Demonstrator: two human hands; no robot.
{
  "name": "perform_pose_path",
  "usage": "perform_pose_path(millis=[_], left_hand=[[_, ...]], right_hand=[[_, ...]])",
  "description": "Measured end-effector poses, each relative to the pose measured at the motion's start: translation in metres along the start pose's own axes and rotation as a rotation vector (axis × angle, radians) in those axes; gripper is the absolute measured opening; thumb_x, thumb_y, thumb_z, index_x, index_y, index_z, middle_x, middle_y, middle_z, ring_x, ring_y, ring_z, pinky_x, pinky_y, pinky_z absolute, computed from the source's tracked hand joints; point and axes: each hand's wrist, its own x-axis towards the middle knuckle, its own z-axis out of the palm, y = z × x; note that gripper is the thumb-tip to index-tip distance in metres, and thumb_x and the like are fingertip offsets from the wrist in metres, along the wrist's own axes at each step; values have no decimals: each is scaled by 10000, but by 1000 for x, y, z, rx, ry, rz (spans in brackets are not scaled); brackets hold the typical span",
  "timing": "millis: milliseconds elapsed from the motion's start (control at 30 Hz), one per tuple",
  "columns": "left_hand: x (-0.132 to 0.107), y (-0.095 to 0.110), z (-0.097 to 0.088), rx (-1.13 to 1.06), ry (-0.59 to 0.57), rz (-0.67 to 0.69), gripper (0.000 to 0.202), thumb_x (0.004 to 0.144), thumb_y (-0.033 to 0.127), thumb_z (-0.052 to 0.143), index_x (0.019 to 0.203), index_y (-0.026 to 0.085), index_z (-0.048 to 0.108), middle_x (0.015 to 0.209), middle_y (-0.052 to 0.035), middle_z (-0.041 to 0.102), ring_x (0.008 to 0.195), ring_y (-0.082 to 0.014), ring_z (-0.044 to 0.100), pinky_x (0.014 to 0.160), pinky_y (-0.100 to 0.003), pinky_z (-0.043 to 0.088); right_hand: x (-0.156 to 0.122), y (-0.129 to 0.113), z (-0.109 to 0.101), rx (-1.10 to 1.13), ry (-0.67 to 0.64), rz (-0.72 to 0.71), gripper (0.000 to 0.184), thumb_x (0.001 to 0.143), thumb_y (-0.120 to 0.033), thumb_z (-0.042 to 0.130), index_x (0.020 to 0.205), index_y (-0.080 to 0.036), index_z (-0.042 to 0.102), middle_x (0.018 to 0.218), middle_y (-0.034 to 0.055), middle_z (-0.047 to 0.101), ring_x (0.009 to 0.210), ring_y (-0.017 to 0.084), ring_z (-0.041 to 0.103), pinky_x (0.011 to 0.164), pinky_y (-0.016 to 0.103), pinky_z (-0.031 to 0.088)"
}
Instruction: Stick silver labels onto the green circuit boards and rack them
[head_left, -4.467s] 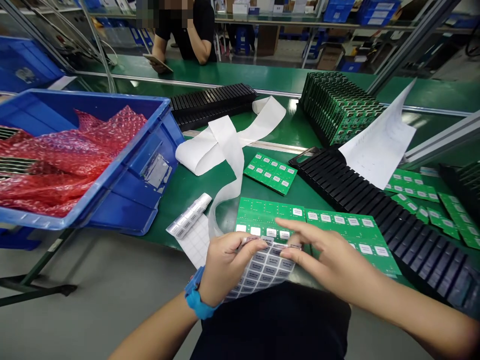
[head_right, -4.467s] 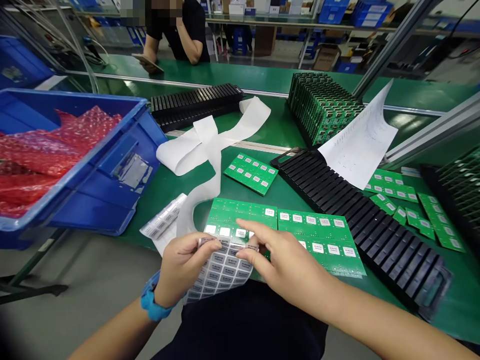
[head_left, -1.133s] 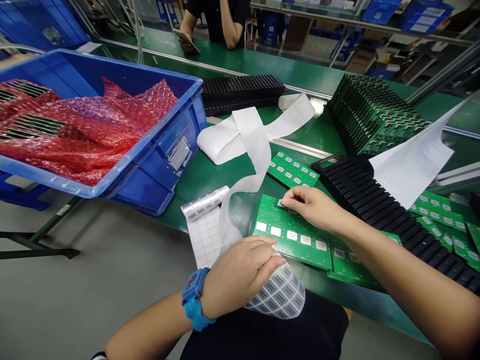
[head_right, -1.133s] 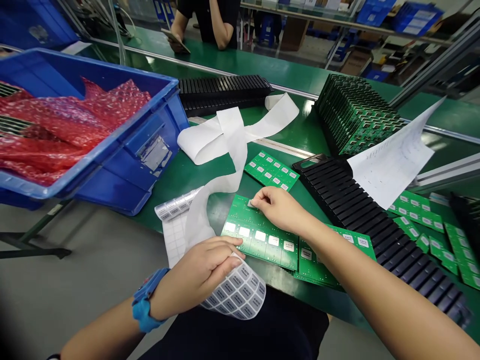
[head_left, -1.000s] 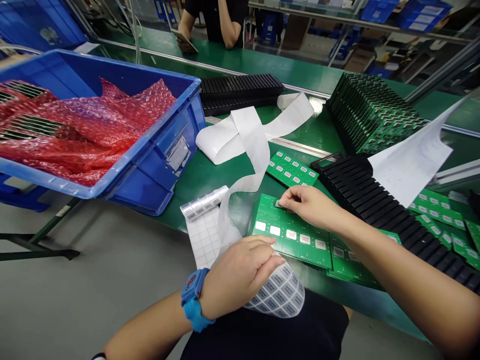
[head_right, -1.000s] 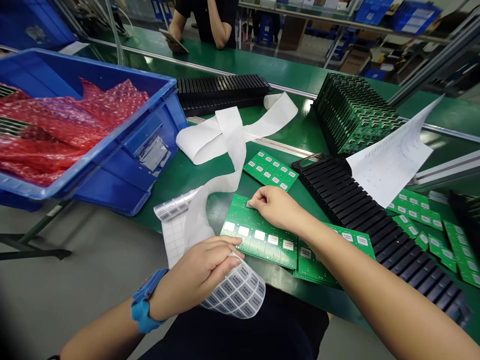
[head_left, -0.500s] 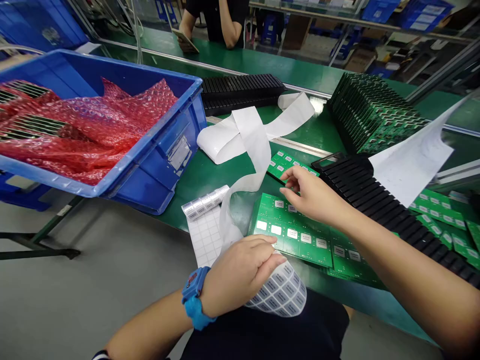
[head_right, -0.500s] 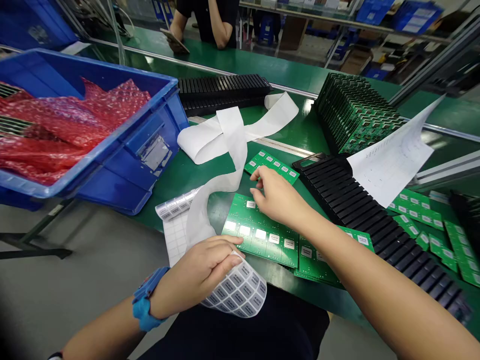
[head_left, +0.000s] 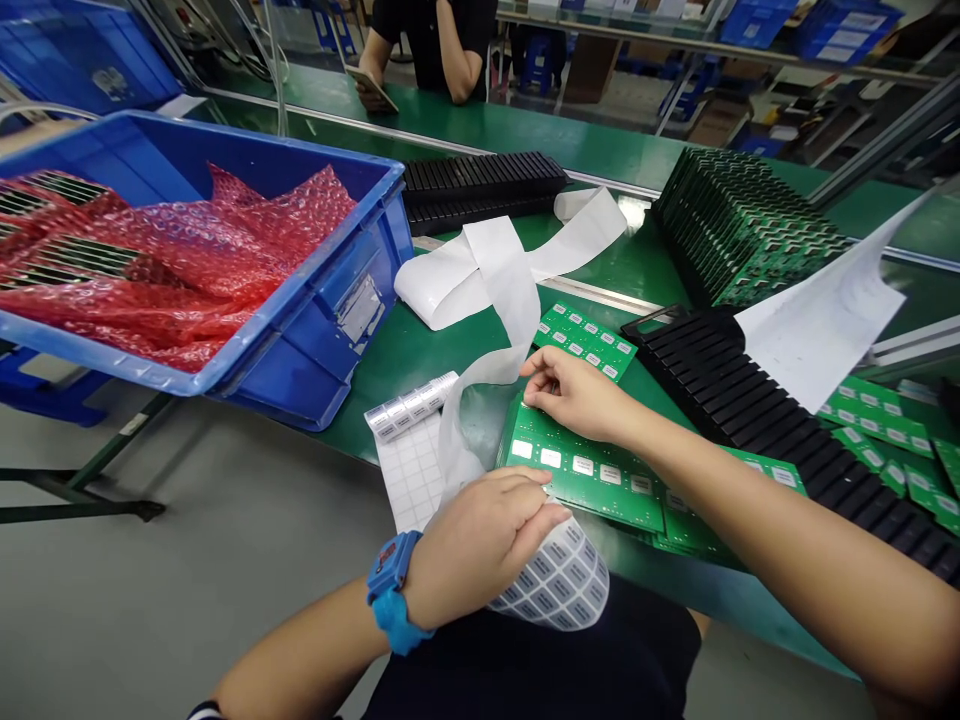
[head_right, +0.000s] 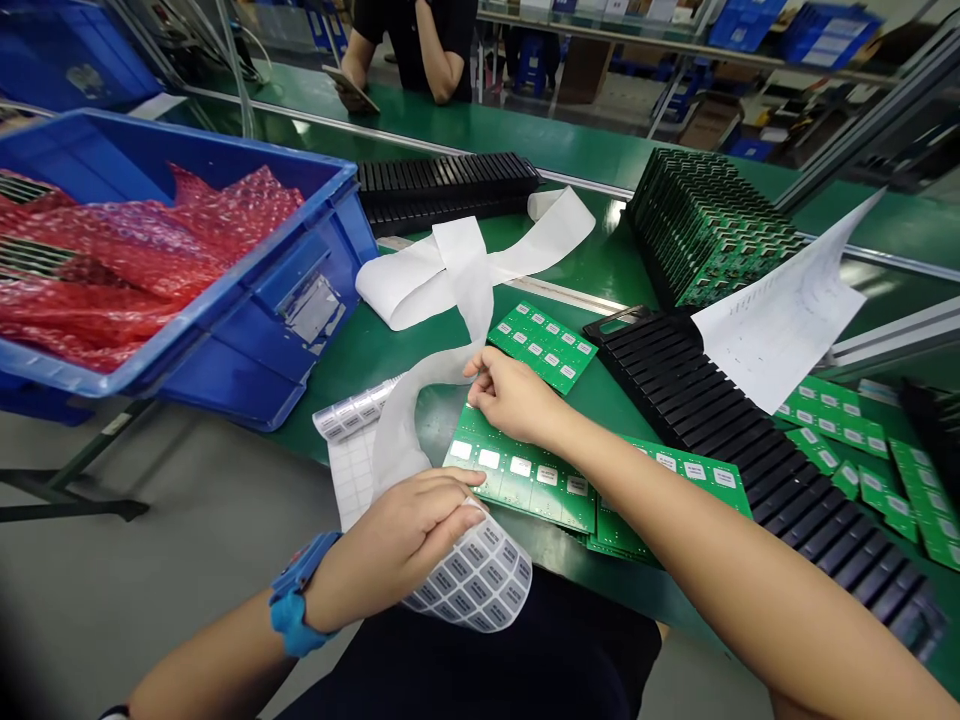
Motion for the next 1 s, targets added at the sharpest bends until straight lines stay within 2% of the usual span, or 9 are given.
perform_pose_path(millis=[100,200,400,467,567,700,767,867,1000], left_hand=[[0,0,0,-12,-2,-2,321,935,270,369,735,149,590,847,-82,678,1117,-180,542,959,-304,424],[-2,-1,-1,-72,26,9,310,934,262,371,761,156,607,825,-74,678,1112,-183,547,941,-305,438],[-11,-3,-6,-234,80,128,258,915,208,393,855,142,635,823,-77,683,871,-173,636,762,-264,497],[-15,-5,-9,-265,98,125,252,909,195,392,834,151,628,802,-65,676,749,-151,635,674,-240,495],[-23,-8,-17,-291,203,114,246,907,187,388,843,175,625,779,-35,670,720,-133,628,637,-207,485],[-31,-14,-24,-190,549,-142,245,895,292,439,867,226,674,822,-5,689,741,-142,628,638,-206,475],[-31,-18,-26,-167,694,-331,251,864,370,484,971,240,670,814,-1,687,719,-151,620,630,-218,477],[-28,-25,-29,-255,786,-467,384,821,419,537,1163,248,572,668,26,641,612,-133,592,584,-213,488],[-30,-34,-35,-285,802,-543,280,795,420,578,988,232,655,861,-11,680,759,-155,631,588,-185,510]], right_hand=[[-13,-4,-3,-318,105,-216,168,780,-85,499,895,-207,503,1017,63,619,942,213,576,785,383,473],[-39,-6,-20,-439,190,-294,124,824,-167,498,940,-210,510,1399,104,335,1257,261,366,926,431,418],[-82,-3,-33,-535,-216,-102,506,580,-573,701,816,-208,442,1377,189,331,1339,385,173,1018,560,294],[-87,-10,-34,-558,-204,-102,482,601,-549,695,806,-213,417,1291,180,419,1337,357,203,1050,544,253],[-103,-19,-56,-539,-129,-68,479,623,-541,676,872,-231,409,1278,137,427,1326,319,245,975,450,395],[-151,-1,-99,-559,-154,161,552,582,-502,718,978,-248,429,1454,108,202,1223,372,402,769,372,517],[-173,19,-108,-556,-209,264,528,565,-436,739,953,-252,432,1467,95,178,1266,386,341,793,382,510],[-188,42,-102,-552,-236,319,424,596,-357,705,898,-242,432,1466,89,179,1321,390,229,888,439,452],[-183,42,-94,-538,-238,249,324,612,-291,658,841,-234,435,1363,92,323,1280,349,320,875,407,455]])
